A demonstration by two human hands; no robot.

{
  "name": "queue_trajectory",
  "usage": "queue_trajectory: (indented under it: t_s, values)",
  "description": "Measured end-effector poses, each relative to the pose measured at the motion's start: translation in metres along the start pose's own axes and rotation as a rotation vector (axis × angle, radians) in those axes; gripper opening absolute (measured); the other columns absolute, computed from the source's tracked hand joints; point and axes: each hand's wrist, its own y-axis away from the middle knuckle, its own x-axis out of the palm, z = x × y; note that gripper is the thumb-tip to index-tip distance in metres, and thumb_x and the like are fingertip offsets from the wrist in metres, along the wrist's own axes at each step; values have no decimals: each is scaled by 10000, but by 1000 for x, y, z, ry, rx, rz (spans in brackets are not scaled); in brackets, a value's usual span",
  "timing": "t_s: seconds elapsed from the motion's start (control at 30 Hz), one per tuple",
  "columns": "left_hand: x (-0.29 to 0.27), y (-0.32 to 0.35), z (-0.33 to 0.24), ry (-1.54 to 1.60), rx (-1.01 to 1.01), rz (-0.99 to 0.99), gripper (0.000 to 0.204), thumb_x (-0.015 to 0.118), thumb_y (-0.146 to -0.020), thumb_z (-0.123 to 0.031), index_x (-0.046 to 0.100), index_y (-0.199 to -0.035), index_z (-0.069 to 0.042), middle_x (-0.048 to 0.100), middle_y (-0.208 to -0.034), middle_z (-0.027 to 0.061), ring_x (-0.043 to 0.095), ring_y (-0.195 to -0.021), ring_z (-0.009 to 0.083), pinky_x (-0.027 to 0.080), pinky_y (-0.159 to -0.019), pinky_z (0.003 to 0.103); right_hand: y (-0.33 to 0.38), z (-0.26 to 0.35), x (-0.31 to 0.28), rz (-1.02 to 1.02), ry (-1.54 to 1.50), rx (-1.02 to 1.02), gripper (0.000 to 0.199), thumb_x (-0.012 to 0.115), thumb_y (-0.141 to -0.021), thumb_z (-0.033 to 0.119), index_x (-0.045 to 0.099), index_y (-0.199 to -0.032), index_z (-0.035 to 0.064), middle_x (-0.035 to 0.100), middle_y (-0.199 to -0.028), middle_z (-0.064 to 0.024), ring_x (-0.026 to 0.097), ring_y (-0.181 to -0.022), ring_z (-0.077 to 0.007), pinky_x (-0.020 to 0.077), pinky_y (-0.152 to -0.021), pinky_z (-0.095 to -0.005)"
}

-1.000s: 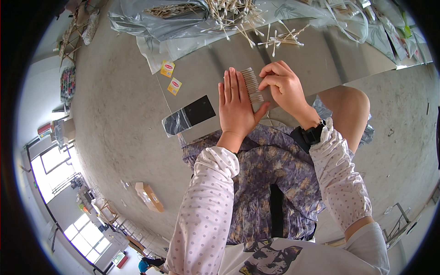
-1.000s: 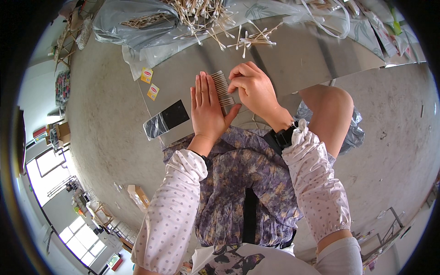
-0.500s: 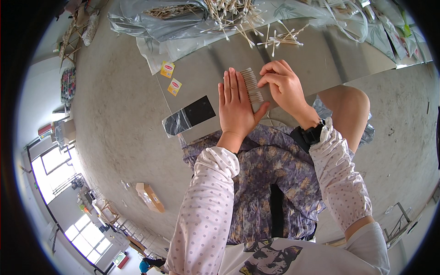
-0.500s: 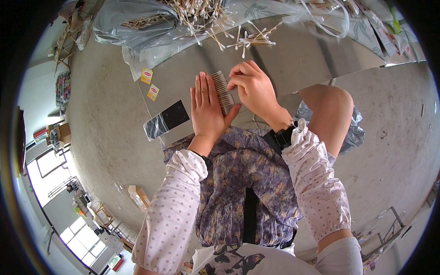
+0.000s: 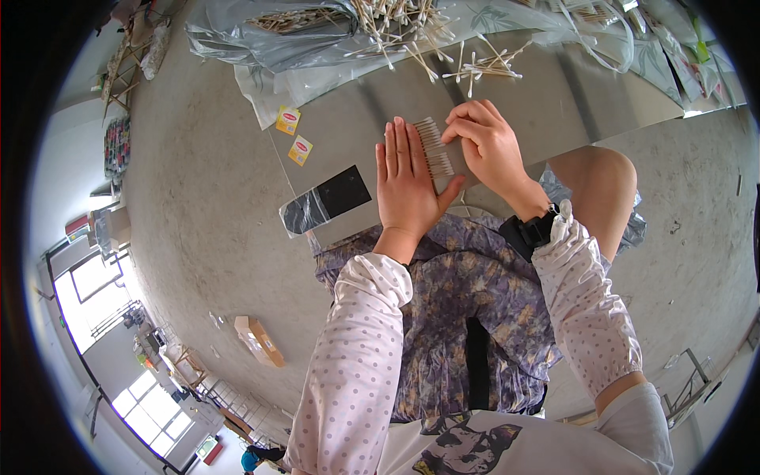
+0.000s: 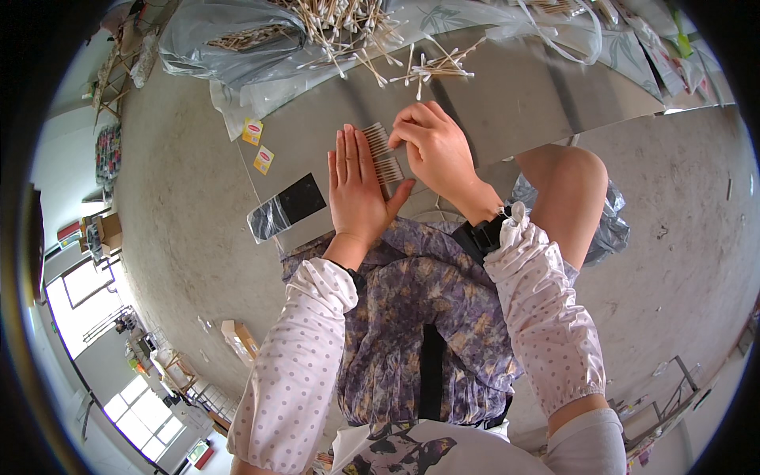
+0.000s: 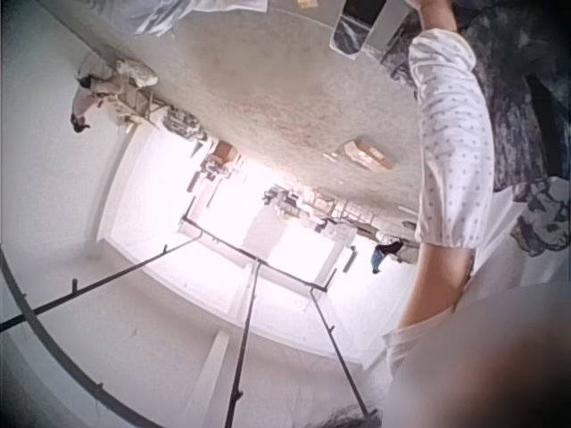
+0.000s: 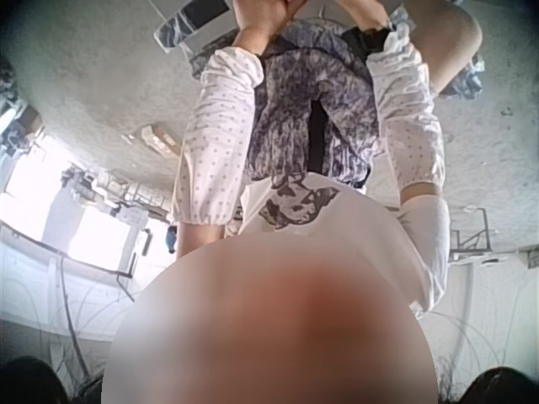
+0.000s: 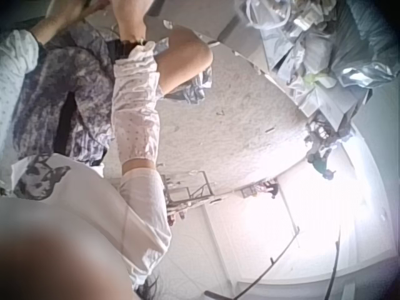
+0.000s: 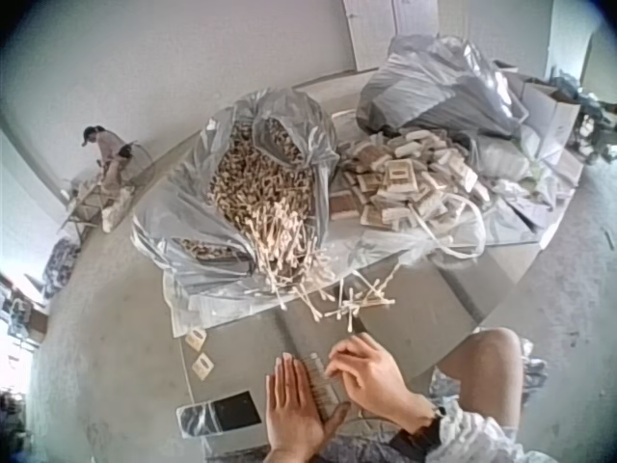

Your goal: Aligning wooden sticks and placing them into small paper or plastic sleeves for packaging.

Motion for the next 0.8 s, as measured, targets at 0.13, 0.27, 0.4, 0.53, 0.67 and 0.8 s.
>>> queue_trajectory:
  t_s: [0.13, 0.27, 0.4, 0.53, 0.67, 0.8]
  values:
    - [1, 1, 1, -18, -6, 24, 1005, 501, -892, -670, 267, -1486, 106, 256, -1561, 292, 244, -1469, 409, 227, -1186, 503, 1, 0, -2, 26, 7, -7, 162, 614, -729, -53, 674, -743, 97, 617, -905, -5, 599, -887, -227, 520, -756, -351]
    - [1, 0, 0, -22, -7, 28, 1015, 509, -885, -674, 262, -1489, 102, 250, -1564, 291, 239, -1471, 408, 222, -1188, 504, 0, 0, -2, 44, 12, -21, 175, 607, -732, -59, 672, -760, 101, 615, -905, -4, 596, -892, -227, 518, -773, -352]
    - [1, 0, 1, -15, -12, 30, 1029, 530, -872, -674, 254, -1493, 99, 244, -1567, 289, 231, -1475, 405, 217, -1190, 505, -2, 2, 1, 2, 20, 8, 196, 598, -737, -62, 677, -800, 107, 614, -910, -5, 593, -898, -229, 516, -782, -353]
    - [1, -1, 1, -11, -13, 32, 1028, 540, -870, -667, 251, -1495, 97, 244, -1568, 287, 229, -1476, 404, 215, -1191, 504, -3, 1, 1, 24, 34, -3, 209, 591, -744, -59, 680, -830, 110, 612, -919, -7, 589, -904, -231, 515, -783, -354]
    - [0, 0, 1, 15, -10, 8, 992, 545, -883, -643, 278, -1480, 103, 283, -1546, 299, 254, -1464, 413, 226, -1184, 507, -2, 2, 1, 30, 50, -12, 206, 591, -745, -57, 682, -824, 110, 610, -920, -5, 587, -900, -230, 516, -786, -352]
    - [0, 0, 0, -4, -6, 17, 1004, 539, -880, -654, 272, -1484, 102, 269, -1555, 294, 249, -1467, 409, 228, -1185, 504, -1, 0, 0, 27, 57, -8, 203, 594, -742, -54, 683, -817, 112, 611, -921, -4, 587, -899, -229, 516, -788, -352]
